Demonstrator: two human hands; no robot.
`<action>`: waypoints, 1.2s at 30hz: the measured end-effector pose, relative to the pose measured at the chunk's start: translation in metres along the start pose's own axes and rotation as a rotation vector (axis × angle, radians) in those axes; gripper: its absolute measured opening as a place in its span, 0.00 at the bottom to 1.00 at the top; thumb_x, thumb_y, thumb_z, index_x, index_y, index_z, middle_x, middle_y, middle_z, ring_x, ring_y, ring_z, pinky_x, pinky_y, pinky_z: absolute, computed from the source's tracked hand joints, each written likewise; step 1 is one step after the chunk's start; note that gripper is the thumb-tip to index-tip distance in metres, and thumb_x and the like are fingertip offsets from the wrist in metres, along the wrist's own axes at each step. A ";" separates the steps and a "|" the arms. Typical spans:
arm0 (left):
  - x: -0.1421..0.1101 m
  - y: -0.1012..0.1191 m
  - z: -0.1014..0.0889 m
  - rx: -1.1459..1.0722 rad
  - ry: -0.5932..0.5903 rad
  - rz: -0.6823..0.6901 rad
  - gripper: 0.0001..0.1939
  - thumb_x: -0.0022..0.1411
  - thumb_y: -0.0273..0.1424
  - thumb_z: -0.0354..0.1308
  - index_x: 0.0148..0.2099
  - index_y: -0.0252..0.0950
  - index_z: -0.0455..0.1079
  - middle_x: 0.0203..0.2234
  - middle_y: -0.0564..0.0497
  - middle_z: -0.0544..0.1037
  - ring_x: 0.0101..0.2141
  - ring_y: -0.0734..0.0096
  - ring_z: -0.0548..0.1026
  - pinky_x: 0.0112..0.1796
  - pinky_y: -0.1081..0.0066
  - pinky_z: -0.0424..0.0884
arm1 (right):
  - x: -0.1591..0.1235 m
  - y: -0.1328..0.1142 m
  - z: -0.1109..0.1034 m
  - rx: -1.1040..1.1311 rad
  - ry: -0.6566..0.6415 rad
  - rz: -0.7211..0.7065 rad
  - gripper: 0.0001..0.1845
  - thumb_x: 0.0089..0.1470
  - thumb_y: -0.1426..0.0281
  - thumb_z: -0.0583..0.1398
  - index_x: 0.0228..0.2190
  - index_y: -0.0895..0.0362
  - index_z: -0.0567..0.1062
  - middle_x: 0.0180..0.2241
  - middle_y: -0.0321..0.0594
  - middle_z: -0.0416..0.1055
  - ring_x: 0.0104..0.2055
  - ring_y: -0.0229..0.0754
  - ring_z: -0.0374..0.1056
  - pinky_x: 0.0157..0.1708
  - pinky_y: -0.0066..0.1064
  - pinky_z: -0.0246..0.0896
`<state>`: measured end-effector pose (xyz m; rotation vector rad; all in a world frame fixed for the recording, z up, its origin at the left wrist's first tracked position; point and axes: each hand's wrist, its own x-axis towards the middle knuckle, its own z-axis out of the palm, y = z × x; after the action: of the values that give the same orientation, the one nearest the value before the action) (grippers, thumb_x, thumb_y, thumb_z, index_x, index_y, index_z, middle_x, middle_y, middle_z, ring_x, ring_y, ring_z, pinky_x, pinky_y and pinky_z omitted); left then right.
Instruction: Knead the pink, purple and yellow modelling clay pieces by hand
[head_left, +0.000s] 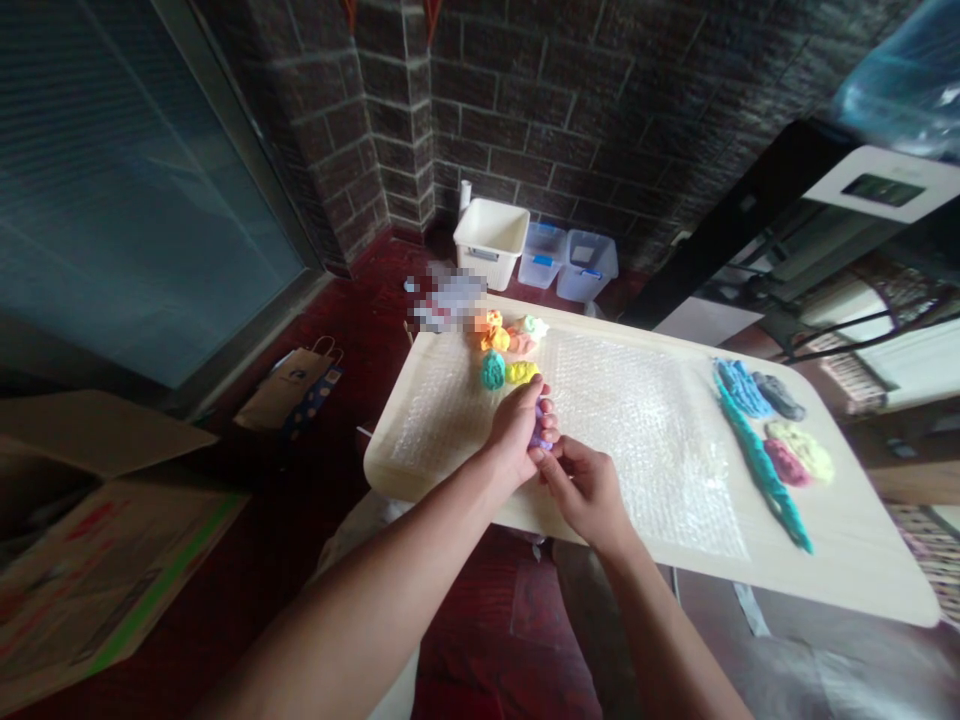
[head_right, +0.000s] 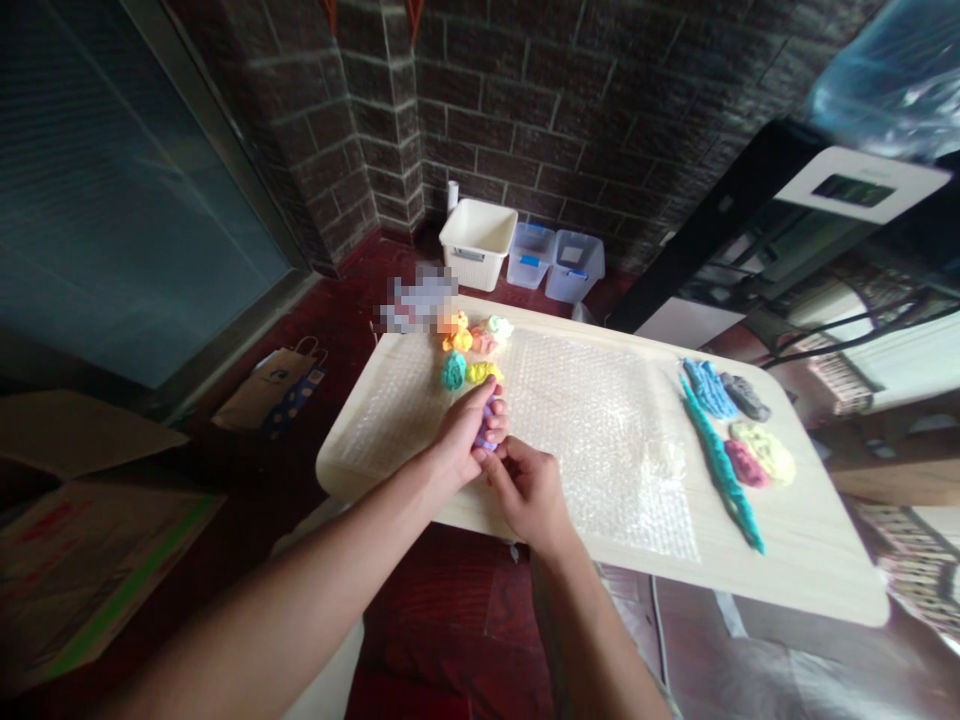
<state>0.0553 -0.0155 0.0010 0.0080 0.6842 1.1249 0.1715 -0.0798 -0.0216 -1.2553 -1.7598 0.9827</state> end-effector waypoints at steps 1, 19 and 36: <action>0.001 -0.001 0.000 0.007 -0.006 0.019 0.12 0.71 0.35 0.62 0.37 0.36 0.64 0.20 0.61 0.64 0.14 0.86 0.59 0.14 0.84 0.51 | 0.000 0.000 0.000 -0.026 0.028 -0.012 0.20 0.67 0.58 0.62 0.26 0.55 0.72 0.21 0.34 0.69 0.22 0.36 0.63 0.24 0.29 0.55; -0.001 -0.003 -0.001 0.148 -0.200 0.165 0.21 0.59 0.47 0.64 0.44 0.36 0.70 0.27 0.52 0.76 0.19 0.73 0.73 0.19 0.75 0.64 | 0.001 0.004 -0.002 -0.157 0.020 0.117 0.26 0.70 0.51 0.54 0.27 0.55 0.70 0.21 0.37 0.69 0.21 0.38 0.62 0.25 0.31 0.52; -0.004 0.005 0.005 0.114 -0.110 0.020 0.33 0.50 0.49 0.76 0.26 0.40 0.53 0.12 0.66 0.52 0.11 0.86 0.47 0.11 0.80 0.43 | -0.002 -0.003 -0.014 -0.228 -0.064 0.070 0.22 0.70 0.53 0.57 0.31 0.56 0.73 0.24 0.36 0.73 0.24 0.37 0.64 0.28 0.31 0.54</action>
<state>0.0528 -0.0147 0.0083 0.1732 0.6505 1.0951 0.1826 -0.0801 -0.0130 -1.4497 -1.9316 0.8894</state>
